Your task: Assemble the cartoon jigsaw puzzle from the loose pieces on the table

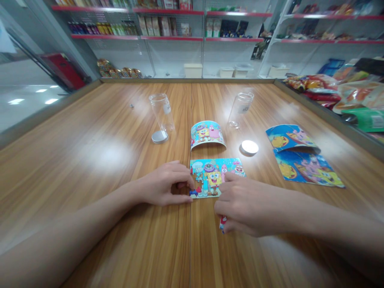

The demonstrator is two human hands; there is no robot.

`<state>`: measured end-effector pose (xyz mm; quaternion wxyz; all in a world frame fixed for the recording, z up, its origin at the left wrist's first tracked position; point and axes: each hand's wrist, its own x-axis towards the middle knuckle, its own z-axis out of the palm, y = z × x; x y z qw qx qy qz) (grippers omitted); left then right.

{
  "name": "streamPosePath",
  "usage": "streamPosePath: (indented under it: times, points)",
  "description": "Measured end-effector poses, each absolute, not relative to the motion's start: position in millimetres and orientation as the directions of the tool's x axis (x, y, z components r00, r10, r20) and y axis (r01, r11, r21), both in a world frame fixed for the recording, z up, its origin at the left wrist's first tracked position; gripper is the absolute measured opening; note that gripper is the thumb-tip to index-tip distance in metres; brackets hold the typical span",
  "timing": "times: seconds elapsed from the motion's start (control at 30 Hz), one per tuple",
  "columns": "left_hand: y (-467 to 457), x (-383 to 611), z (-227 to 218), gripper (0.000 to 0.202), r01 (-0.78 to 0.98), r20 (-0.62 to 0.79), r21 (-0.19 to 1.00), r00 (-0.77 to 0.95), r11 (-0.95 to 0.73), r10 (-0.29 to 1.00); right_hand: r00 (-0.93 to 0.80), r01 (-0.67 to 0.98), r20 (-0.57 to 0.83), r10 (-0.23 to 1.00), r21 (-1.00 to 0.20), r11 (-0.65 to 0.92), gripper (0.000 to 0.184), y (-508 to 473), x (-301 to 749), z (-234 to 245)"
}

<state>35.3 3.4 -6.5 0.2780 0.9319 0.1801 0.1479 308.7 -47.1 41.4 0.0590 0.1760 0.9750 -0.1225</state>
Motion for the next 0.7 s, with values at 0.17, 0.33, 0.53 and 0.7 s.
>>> streamPosePath:
  times: [0.17,0.33,0.53,0.7]
  points:
    - [3.1,35.6,-5.7,0.02,0.252,0.179,0.566,0.892,-0.785,0.416,-0.934,0.35,-0.165,0.316,-0.256,0.901,0.009,-44.5,312.9,43.5]
    - [1.7,36.3,-5.8,0.019,0.251,0.183,0.558,0.893,-0.791,0.412,-0.933,0.356,-0.17,0.318,-0.296,0.887,0.009,-44.6,309.6,39.1]
    - [2.5,37.1,-4.8,0.018,0.232,0.206,0.536,0.896,-0.812,0.393,-0.945,0.326,-0.141,0.296,-0.318,0.89,0.008,-48.3,306.1,31.8]
    - [3.8,36.1,-5.6,0.017,0.205,0.229,0.503,0.905,-0.84,0.358,-0.948,0.313,-0.162,0.272,-0.34,0.887,0.014,-47.6,310.7,41.9]
